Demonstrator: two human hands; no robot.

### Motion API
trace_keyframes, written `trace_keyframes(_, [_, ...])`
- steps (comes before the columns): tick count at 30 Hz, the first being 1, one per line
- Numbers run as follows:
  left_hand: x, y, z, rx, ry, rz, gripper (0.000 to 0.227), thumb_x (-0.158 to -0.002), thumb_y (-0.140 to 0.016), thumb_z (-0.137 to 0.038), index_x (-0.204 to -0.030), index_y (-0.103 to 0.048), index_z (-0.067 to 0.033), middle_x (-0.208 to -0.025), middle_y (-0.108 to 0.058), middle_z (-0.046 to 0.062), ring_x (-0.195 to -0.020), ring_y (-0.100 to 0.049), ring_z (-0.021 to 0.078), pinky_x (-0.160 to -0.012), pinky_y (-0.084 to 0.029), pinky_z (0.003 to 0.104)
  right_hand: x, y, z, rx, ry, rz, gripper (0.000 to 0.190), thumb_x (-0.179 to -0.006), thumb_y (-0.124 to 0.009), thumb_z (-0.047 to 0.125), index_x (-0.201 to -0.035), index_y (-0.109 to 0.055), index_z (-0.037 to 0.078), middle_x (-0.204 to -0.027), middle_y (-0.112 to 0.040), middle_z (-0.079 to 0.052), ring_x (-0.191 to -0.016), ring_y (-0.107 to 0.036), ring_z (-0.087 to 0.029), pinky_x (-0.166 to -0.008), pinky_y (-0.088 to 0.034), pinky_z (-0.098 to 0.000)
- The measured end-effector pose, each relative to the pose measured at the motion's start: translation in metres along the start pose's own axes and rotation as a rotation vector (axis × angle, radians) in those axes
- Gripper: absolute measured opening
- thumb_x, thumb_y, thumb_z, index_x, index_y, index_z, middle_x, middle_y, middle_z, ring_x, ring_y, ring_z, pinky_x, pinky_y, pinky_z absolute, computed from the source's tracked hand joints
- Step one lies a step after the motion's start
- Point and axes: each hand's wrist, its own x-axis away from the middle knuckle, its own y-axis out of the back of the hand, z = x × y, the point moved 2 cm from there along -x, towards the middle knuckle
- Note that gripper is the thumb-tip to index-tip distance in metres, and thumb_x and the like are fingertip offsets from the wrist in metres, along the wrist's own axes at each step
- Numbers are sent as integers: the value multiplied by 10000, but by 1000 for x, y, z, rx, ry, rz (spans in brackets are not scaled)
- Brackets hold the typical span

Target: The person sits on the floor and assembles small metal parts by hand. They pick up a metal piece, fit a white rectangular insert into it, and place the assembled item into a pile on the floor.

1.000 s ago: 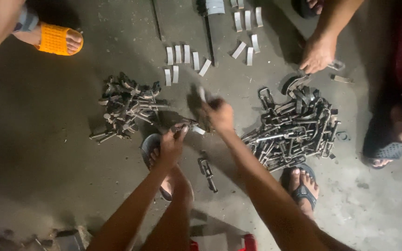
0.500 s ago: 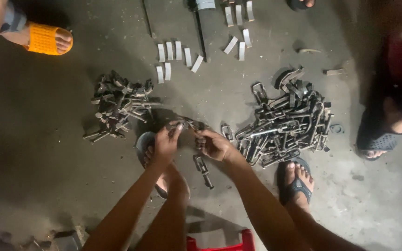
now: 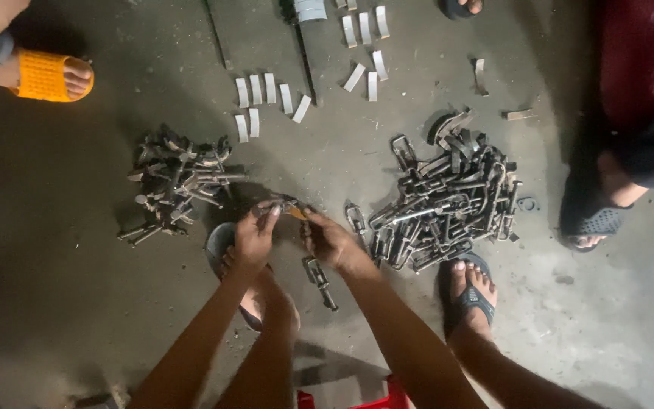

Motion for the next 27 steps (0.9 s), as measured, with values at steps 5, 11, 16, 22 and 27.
trace_keyframes(5, [0, -1, 30, -60, 26, -43, 216, -846, -625, -146, -994, -605, 10, -868, -637, 189, -821, -626, 265, -730, -499, 387, -13, 9, -3, 141, 114, -19, 241, -798, -645, 341, -846, -563, 119, -638, -409, 40, -576, -466, -91, -458, -389, -159])
trace_keyframes(11, [-4, 0, -4, -153, 111, -12, 239, -851, -622, -221, -993, -617, -30, -883, -640, 163, -855, -626, 253, -734, -502, 378, 36, 10, 48, 708, 403, -383, 411, -772, -644, 411, -981, -583, 63, -791, -604, -139, -702, -631, -226, -620, -513, -338])
trace_keyframes(16, [-2, 3, 15, -113, 176, 8, 220, -859, -605, -214, -1005, -616, -49, -892, -642, 150, -868, -622, 259, -773, -489, 395, 52, 58, 159, 1198, 886, -940, 317, -819, -604, 267, -770, -642, -43, -648, -587, -238, -614, -618, -339, -547, -463, -438])
trace_keyframes(22, [-2, 0, -13, -110, 135, 30, 184, -865, -596, -187, -982, -633, -50, -864, -653, 131, -855, -635, 229, -757, -499, 371, 46, 100, 228, 1517, 882, -1283, 368, -787, -652, 425, -690, -681, 71, -591, -614, -157, -595, -643, -337, -492, -514, -390])
trace_keyframes(27, [0, -23, 109, -547, -773, -622, 337, -648, -826, -304, -819, -595, -128, -762, -592, 17, -713, -575, 46, -606, -397, 133, 15, 109, 236, 1578, 1071, -1296, 217, -775, -662, 377, -791, -656, 161, -756, -616, -80, -636, -642, -331, -518, -527, -436])
